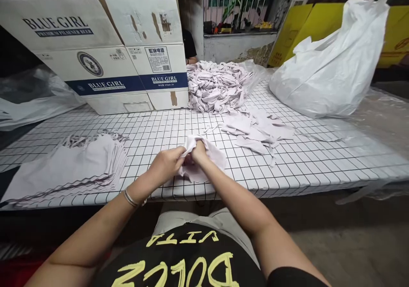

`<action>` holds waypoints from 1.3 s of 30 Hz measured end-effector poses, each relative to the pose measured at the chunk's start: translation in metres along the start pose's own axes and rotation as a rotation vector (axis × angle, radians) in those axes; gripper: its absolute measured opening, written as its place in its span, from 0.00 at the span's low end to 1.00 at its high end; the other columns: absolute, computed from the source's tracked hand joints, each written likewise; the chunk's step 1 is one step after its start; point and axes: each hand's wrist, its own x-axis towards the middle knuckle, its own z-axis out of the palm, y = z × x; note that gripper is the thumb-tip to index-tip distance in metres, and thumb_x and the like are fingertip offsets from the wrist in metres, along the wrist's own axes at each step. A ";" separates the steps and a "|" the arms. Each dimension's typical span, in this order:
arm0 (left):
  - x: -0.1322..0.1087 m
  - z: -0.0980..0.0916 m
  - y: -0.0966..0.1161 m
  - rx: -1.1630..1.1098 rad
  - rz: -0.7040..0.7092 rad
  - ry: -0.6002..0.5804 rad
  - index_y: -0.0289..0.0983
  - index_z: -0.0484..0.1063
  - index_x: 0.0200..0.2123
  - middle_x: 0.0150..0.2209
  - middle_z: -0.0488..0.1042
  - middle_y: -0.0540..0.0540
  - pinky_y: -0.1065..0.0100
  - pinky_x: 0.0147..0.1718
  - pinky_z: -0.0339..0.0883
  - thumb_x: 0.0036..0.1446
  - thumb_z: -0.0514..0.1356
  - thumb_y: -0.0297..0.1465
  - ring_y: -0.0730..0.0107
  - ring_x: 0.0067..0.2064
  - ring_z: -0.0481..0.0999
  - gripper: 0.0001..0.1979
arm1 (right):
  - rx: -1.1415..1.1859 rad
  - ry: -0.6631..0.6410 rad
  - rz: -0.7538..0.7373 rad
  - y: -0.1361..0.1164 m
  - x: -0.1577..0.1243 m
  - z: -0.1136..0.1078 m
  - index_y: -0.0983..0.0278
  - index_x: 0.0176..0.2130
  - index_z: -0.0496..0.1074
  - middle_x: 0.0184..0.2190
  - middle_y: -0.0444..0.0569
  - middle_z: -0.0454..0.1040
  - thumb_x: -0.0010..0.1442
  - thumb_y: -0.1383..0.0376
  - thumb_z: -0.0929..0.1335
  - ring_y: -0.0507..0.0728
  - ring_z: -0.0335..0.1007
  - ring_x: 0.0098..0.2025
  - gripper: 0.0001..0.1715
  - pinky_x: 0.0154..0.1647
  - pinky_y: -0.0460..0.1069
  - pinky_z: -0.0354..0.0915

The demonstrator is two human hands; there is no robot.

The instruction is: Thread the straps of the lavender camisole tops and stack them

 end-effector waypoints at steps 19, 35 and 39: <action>0.078 -0.122 -0.088 -0.143 -0.326 -0.215 0.37 0.74 0.28 0.26 0.72 0.49 0.71 0.25 0.59 0.41 0.60 0.26 0.71 0.26 0.68 0.07 | -0.935 -0.311 -0.191 -0.069 -0.044 -0.195 0.62 0.30 0.76 0.27 0.47 0.73 0.56 0.53 0.67 0.57 0.64 0.35 0.16 0.42 0.52 0.55; 0.121 -0.148 -0.066 -0.175 -0.392 -0.052 0.35 0.74 0.27 0.19 0.69 0.50 0.72 0.22 0.57 0.43 0.63 0.20 0.74 0.20 0.64 0.06 | -0.786 -0.369 -0.246 -0.115 -0.084 -0.218 0.62 0.29 0.76 0.27 0.46 0.73 0.54 0.48 0.70 0.55 0.67 0.32 0.20 0.33 0.48 0.59; 0.155 -0.184 -0.053 -0.087 -0.355 0.097 0.30 0.74 0.31 0.20 0.68 0.52 0.72 0.31 0.62 0.49 0.61 0.21 0.76 0.24 0.65 0.04 | -0.570 -0.169 -0.300 -0.128 -0.070 -0.194 0.64 0.23 0.73 0.20 0.42 0.66 0.53 0.49 0.71 0.49 0.59 0.23 0.22 0.25 0.47 0.53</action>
